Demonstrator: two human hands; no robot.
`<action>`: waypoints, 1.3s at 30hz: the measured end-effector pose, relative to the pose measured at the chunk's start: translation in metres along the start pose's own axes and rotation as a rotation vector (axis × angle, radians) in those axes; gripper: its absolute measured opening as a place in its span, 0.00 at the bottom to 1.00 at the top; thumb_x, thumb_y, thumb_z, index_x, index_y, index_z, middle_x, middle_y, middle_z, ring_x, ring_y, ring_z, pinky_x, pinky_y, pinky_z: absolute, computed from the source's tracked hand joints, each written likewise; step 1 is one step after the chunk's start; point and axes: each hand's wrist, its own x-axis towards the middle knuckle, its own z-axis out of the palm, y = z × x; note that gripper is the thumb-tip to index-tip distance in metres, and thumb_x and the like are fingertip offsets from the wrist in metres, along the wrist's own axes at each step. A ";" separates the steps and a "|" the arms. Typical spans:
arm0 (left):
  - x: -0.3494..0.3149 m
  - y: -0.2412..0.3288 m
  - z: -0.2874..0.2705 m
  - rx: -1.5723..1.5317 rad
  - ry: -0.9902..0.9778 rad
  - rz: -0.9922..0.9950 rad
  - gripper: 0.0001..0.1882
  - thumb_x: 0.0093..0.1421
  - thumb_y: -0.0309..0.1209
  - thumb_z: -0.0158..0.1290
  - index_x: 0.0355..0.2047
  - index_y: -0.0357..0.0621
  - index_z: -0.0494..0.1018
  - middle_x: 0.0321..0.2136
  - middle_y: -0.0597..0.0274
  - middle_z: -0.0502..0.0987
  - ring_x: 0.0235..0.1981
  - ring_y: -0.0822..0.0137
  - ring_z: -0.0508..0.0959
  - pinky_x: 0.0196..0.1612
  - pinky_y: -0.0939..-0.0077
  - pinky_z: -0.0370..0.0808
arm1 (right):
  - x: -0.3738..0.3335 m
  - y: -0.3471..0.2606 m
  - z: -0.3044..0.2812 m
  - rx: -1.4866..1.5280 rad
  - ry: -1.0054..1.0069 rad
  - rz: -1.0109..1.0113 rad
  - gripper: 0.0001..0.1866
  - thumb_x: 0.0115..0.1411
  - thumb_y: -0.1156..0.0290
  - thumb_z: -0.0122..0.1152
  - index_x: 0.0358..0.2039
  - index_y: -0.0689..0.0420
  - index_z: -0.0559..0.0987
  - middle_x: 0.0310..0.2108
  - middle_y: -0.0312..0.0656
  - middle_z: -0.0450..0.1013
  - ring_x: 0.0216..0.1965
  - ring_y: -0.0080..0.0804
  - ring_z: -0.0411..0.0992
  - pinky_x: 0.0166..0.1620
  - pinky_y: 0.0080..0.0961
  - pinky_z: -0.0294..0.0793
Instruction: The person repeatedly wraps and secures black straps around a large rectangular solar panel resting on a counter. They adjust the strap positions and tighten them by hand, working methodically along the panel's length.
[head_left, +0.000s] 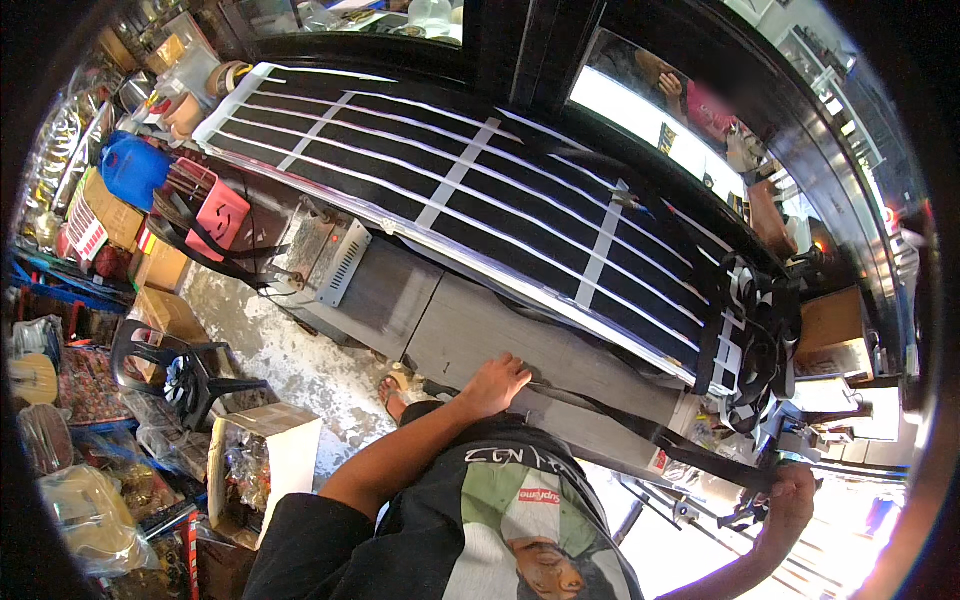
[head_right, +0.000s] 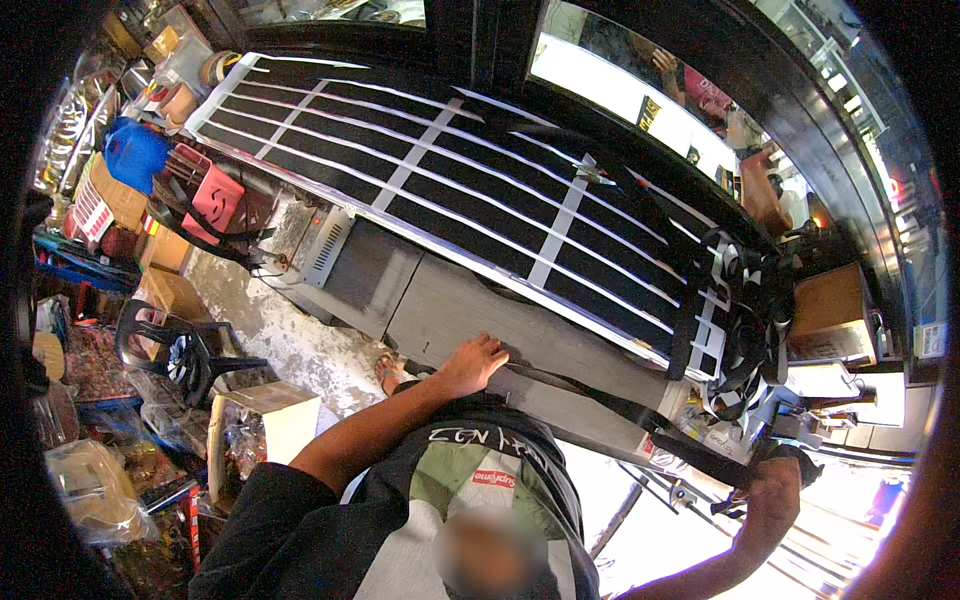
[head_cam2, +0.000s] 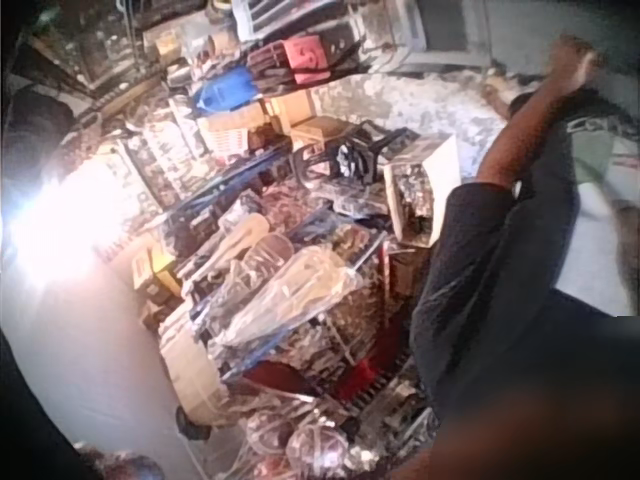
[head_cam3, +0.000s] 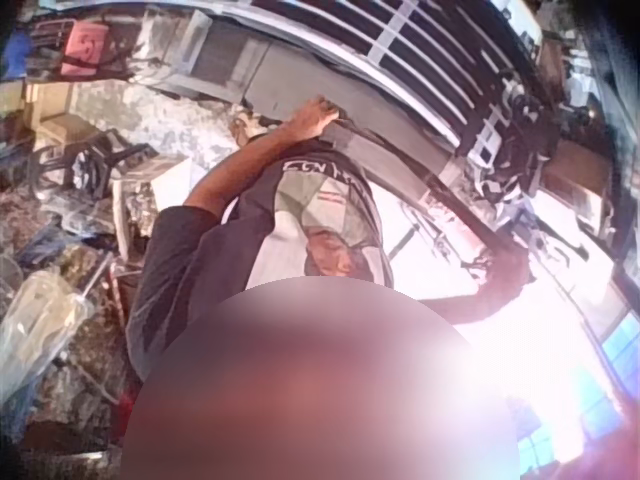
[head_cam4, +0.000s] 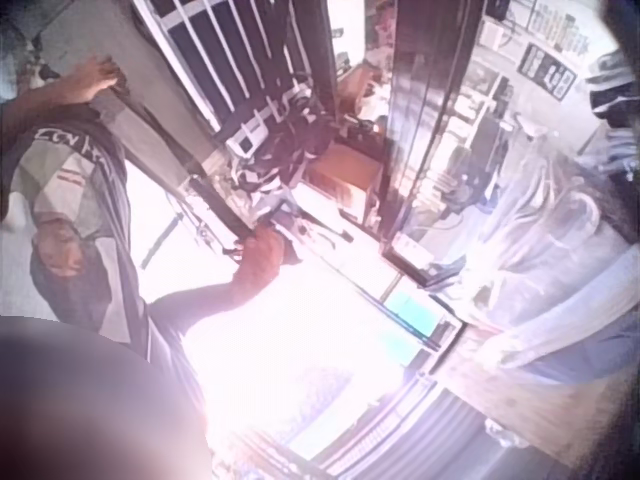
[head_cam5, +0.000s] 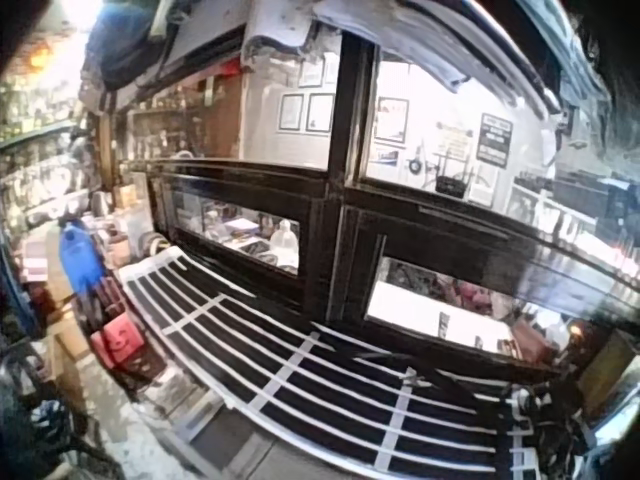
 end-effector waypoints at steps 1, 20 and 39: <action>-0.003 -0.001 0.000 -0.053 0.034 0.023 0.12 0.62 0.28 0.56 0.46 0.44 0.78 0.45 0.55 0.80 0.51 0.51 0.78 0.46 0.53 0.79 | 0.000 0.005 -0.004 -0.021 0.046 -0.020 0.15 0.69 0.61 0.66 0.41 0.61 0.78 0.40 0.39 0.70 0.36 0.27 0.71 0.34 0.22 0.75; -0.006 -0.168 -0.187 -0.610 0.539 -0.709 0.06 0.72 0.27 0.56 0.44 0.40 0.81 0.26 0.57 0.81 0.22 0.70 0.83 0.24 0.72 0.78 | -0.022 0.212 -0.042 -0.162 0.129 0.238 0.11 0.71 0.73 0.57 0.51 0.59 0.80 0.36 0.36 0.77 0.26 0.20 0.73 0.29 0.19 0.72; 0.079 -0.328 -0.217 -2.191 0.917 0.368 0.38 0.74 0.60 0.43 0.73 0.46 0.63 0.72 0.51 0.68 0.71 0.45 0.67 0.71 0.42 0.68 | 0.080 0.326 0.164 0.101 0.133 0.506 0.19 0.70 0.70 0.59 0.60 0.57 0.76 0.48 0.46 0.78 0.42 0.39 0.78 0.41 0.31 0.77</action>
